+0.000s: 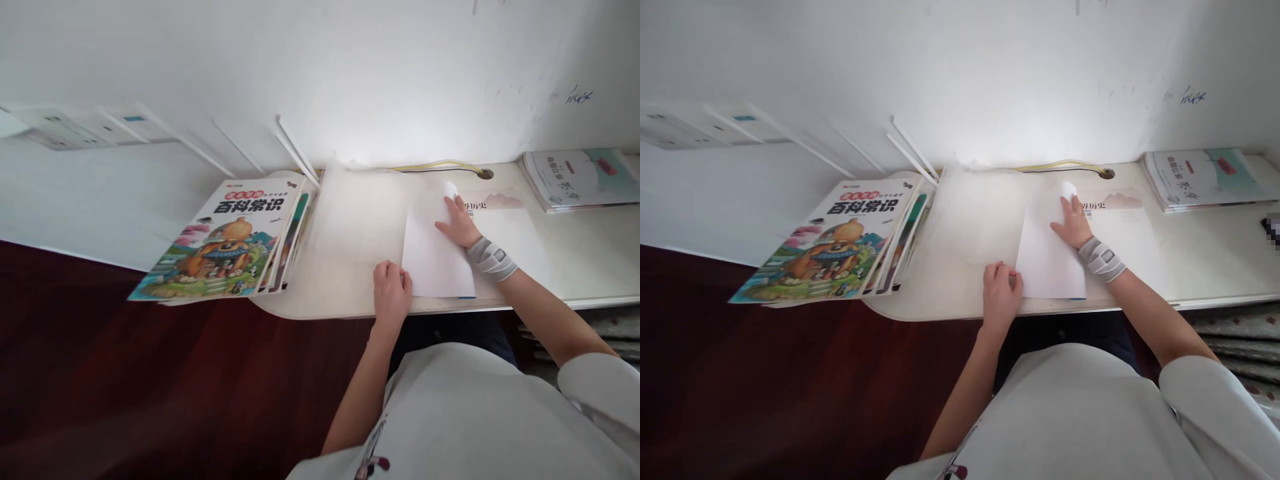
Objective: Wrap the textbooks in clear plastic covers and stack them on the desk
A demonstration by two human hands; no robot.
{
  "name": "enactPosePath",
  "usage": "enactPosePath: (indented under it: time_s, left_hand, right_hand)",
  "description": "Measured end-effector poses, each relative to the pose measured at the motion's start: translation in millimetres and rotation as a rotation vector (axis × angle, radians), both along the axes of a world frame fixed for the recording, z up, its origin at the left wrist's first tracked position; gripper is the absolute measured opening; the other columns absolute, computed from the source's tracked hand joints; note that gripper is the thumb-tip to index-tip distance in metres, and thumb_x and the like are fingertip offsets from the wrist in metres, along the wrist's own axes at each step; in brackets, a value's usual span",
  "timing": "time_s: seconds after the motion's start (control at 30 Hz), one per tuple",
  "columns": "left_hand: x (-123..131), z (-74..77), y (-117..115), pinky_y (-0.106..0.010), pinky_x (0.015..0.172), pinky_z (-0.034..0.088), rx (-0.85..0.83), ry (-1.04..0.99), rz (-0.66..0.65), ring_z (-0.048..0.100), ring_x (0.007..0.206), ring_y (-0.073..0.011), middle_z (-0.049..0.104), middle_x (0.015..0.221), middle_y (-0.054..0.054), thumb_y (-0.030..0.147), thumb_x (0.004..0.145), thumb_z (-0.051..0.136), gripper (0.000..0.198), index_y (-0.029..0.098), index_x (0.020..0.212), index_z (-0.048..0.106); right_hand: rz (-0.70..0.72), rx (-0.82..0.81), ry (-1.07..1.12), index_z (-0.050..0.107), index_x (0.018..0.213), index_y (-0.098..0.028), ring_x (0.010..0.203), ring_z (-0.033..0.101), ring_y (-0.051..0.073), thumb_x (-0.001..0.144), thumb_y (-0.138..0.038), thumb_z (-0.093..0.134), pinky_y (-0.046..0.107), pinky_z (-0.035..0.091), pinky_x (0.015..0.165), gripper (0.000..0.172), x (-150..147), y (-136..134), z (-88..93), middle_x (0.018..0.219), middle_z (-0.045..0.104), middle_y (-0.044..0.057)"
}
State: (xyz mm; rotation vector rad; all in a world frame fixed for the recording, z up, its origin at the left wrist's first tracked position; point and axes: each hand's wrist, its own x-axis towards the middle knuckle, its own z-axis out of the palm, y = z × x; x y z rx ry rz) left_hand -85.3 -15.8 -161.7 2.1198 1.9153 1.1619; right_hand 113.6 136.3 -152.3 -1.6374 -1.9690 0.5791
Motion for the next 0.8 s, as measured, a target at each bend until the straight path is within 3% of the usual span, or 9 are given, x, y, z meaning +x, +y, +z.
enactPosePath:
  time_s: [0.2, 0.33, 0.53, 0.7, 0.8]
  left_hand:
    - [0, 3.3, 1, -0.036, 0.077, 0.048, 0.025, -0.025, 0.022, 0.048, 0.089, -0.0215, 0.047, 0.088, -0.008, 0.014, 0.082, 0.047, 0.007, 0.019, 0.08, 0.043]
    - [2, 2.6, 2, -0.038, 0.081, 0.046, 0.003, 0.059, 0.005, 0.048, 0.09, -0.0224, 0.05, 0.092, -0.01, 0.012, 0.082, 0.045, 0.007, 0.019, 0.083, 0.045]
    - [6, -0.3, 3, -0.041, 0.086, 0.043, -0.065, 0.2, 0.006, 0.051, 0.097, -0.0252, 0.055, 0.102, -0.013, 0.009, 0.079, 0.045, 0.02, 0.016, 0.098, 0.05]
    - [5, -2.2, 1, -0.042, 0.086, 0.043, -0.065, 0.218, 0.016, 0.05, 0.099, -0.0256, 0.055, 0.103, -0.014, 0.01, 0.08, 0.045, 0.022, 0.016, 0.1, 0.051]
    - [4, -2.4, 1, -0.041, 0.084, 0.044, -0.059, 0.208, 0.023, 0.05, 0.095, -0.0247, 0.054, 0.099, -0.013, 0.01, 0.08, 0.047, 0.019, 0.016, 0.097, 0.051]
  right_hand:
    - [0.038, -0.012, -0.124, 0.034, 0.139, -0.014, 0.14, 0.01, 0.036, 0.072, -0.041, 0.059, 0.052, 0.018, 0.112, 0.076, 5, -9, -2.7, 0.152, 0.016, 0.015]
    - [0.079, -0.027, -0.234, 0.035, 0.139, -0.015, 0.14, 0.01, 0.037, 0.075, -0.039, 0.057, 0.054, 0.019, 0.11, 0.072, 6, -8, 4.9, 0.153, 0.014, 0.015]
    - [0.09, -0.052, -0.523, 0.027, 0.142, -0.014, 0.139, 0.012, 0.036, 0.081, -0.039, 0.049, 0.059, 0.018, 0.106, 0.069, -12, 41, 31.3, 0.152, 0.019, 0.017]
    - [0.077, -0.055, -0.673, 0.046, 0.129, -0.015, 0.124, 0.041, 0.034, 0.085, -0.04, 0.042, 0.063, 0.017, 0.103, 0.051, -29, 87, 39.9, 0.132, 0.05, 0.016]
    - [0.077, -0.049, -0.663, 0.057, 0.117, -0.02, 0.114, 0.049, 0.03, 0.087, -0.036, 0.039, 0.059, 0.022, 0.101, 0.039, -34, 97, 42.2, 0.124, 0.058, 0.011]
